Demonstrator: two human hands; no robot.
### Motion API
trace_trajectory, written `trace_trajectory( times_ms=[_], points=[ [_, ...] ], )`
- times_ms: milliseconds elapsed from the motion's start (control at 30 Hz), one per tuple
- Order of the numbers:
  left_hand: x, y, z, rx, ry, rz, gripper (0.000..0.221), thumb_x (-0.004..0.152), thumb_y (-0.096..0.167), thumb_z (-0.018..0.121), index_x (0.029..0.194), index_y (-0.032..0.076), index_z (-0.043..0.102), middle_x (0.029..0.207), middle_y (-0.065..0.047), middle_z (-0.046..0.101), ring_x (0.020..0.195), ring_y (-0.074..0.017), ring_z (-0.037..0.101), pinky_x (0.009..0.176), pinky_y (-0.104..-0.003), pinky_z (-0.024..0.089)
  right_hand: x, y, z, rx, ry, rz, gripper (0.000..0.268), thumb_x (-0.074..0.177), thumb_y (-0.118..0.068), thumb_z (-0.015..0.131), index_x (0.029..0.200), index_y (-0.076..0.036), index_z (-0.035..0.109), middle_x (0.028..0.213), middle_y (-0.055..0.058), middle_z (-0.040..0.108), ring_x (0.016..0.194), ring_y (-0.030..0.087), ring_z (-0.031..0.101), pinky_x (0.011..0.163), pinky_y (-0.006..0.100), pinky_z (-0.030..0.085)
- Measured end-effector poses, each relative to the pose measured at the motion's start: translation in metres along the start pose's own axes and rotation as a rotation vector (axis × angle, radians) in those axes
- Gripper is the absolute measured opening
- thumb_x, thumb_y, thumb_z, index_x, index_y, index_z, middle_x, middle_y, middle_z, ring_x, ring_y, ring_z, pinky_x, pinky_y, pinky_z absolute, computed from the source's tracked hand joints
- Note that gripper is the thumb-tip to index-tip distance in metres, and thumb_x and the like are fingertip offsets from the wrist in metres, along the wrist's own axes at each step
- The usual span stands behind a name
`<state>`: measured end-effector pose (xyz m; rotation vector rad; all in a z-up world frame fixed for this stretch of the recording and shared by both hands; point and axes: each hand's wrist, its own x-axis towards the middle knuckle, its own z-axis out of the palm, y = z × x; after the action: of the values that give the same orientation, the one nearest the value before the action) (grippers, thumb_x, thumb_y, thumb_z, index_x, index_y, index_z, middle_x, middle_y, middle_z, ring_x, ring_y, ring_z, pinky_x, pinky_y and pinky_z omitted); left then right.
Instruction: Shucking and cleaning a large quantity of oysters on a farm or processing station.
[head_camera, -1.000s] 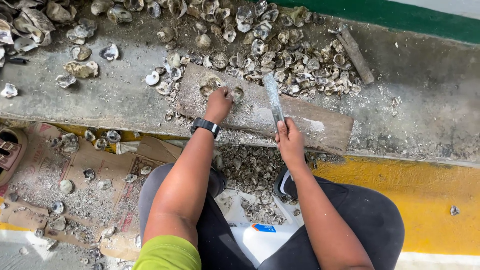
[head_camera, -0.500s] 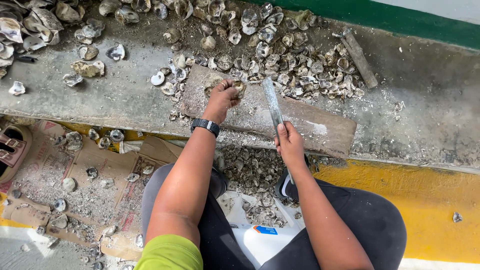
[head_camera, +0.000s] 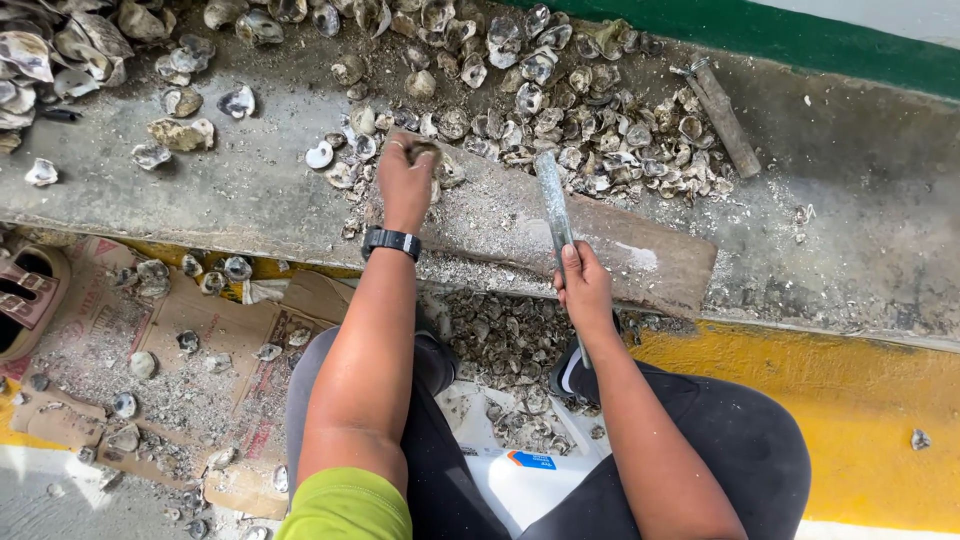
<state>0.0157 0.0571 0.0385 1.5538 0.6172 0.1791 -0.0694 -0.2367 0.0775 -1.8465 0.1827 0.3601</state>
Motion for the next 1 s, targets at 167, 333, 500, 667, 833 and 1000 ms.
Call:
trace_trajectory(
  times_ms=[167,333,500,667,833,1000],
  points=[
    [-0.004,-0.013,-0.002,0.727,0.051,0.168,0.022,0.091,0.011,0.073,0.113,0.013,0.070,0.122,-0.010,0.067,0.112,-0.0282,0.060,0.097,-0.041,0.048,0.011,0.007,0.004,0.038,0.005,-0.008,0.039,0.108,-0.044,0.048,0.104,-0.007,0.062,0.063,-0.002,0.054,0.047,0.005,0.045,0.043,0.023,0.038],
    [-0.009,-0.031,0.008,0.928,0.060,0.360,0.056,0.078,0.003,0.078,0.130,0.014,0.061,0.148,-0.012,0.053,0.137,-0.0391,0.044,0.113,-0.048,0.037,0.021,0.023,0.009,0.088,0.007,0.023,0.039,0.106,-0.045,0.049,0.103,-0.009,0.063,0.061,-0.002,0.053,0.045,0.006,0.045,0.041,0.024,0.037],
    [0.003,-0.036,0.011,1.014,-0.023,0.378,0.095,0.071,0.003,0.084,0.154,0.014,0.040,0.152,-0.015,0.046,0.135,-0.0423,0.043,0.111,-0.050,0.038,0.031,0.036,0.005,0.040,0.003,0.078,0.042,0.106,-0.047,0.049,0.104,-0.008,0.063,0.062,-0.002,0.053,0.045,0.006,0.045,0.042,0.024,0.038],
    [-0.017,-0.008,0.005,0.915,0.008,0.193,0.095,0.061,0.011,0.095,0.144,0.009,0.048,0.140,-0.019,0.050,0.127,-0.0397,0.049,0.106,-0.045,0.044,0.033,0.045,0.003,0.118,-0.002,0.182,0.043,0.106,-0.049,0.046,0.108,-0.010,0.064,0.064,-0.003,0.053,0.046,0.006,0.044,0.042,0.025,0.038],
    [-0.018,-0.010,0.003,0.804,0.037,0.114,0.074,0.058,0.018,0.100,0.122,0.005,0.064,0.129,-0.019,0.057,0.115,-0.0394,0.060,0.098,-0.044,0.050,0.039,0.061,0.005,0.070,0.025,0.182,0.044,0.105,-0.050,0.046,0.108,-0.010,0.065,0.063,-0.002,0.053,0.045,0.006,0.046,0.041,0.025,0.040],
    [-0.019,-0.007,0.006,0.850,-0.057,0.052,0.072,0.065,0.023,0.097,0.126,0.006,0.062,0.111,-0.020,0.073,0.105,-0.0383,0.069,0.088,-0.047,0.054,0.043,0.078,0.008,0.124,0.029,0.172,0.046,0.106,-0.051,0.046,0.102,-0.009,0.064,0.063,-0.003,0.053,0.044,0.006,0.044,0.041,0.025,0.039]
  ],
)
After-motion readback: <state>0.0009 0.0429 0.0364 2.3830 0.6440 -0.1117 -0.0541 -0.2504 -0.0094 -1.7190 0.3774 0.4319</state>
